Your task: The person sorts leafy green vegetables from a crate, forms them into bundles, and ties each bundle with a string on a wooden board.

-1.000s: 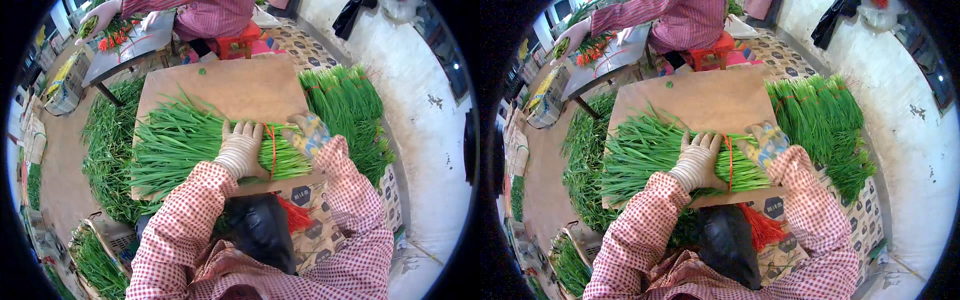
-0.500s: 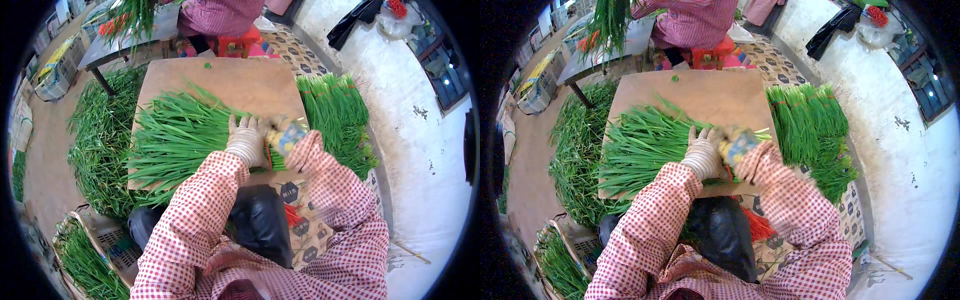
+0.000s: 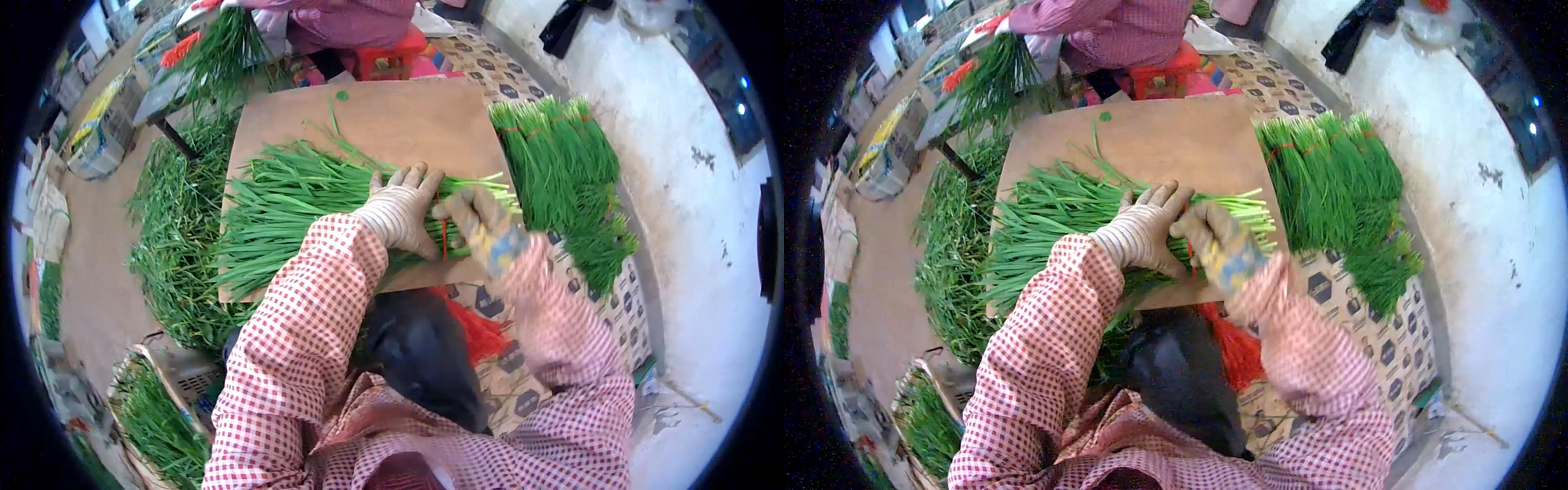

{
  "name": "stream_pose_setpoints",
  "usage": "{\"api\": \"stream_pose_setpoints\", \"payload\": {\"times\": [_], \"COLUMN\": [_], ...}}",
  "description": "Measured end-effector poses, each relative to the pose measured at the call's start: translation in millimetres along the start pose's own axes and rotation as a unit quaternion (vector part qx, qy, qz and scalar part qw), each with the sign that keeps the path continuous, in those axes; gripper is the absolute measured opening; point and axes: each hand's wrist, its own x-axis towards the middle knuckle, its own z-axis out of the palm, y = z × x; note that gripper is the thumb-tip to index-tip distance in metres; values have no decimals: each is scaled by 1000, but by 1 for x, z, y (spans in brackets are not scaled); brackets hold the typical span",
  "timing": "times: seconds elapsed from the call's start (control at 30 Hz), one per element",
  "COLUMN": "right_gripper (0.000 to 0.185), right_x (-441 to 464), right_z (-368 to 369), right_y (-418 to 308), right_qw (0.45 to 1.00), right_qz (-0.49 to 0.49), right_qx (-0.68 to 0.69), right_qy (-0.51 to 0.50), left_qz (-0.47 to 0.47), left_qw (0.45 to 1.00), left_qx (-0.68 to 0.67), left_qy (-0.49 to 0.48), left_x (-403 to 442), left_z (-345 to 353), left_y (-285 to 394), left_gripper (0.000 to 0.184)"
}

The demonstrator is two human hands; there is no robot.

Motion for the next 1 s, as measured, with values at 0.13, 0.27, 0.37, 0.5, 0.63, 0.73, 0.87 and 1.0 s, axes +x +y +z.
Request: {"api": "stream_pose_setpoints", "payload": {"times": [0.13,0.27,0.37,0.5,0.63,0.73,0.87,1.0], "right_gripper": [18,10,11,10,5,3,6,15], "right_x": [16,-5,-38,-90,-78,-72,-47,-47], "right_z": [21,44,55,88,59,57,35,13], "right_y": [13,5,18,149,102,75,40,50], "right_qw": [957,890,904,879,984,889,952,954], "right_qz": [77,85,77,-111,87,8,-210,-283], "right_qx": [267,437,417,451,155,434,201,25], "right_qy": [84,97,50,-106,-25,-146,-94,-92], "left_qz": [-45,-90,-128,-150,-140,-140,-54,-84], "left_qw": [989,989,988,984,985,982,964,972], "left_qx": [127,114,75,96,101,128,253,219], "left_qy": [-57,32,44,-21,-10,-12,66,0], "left_x": [-2,3,14,4,2,-3,-10,-22], "left_z": [10,33,41,17,13,2,15,15], "left_y": [25,15,11,37,35,40,14,17], "left_gripper": [121,107,111,114,122,121,102,119]}}
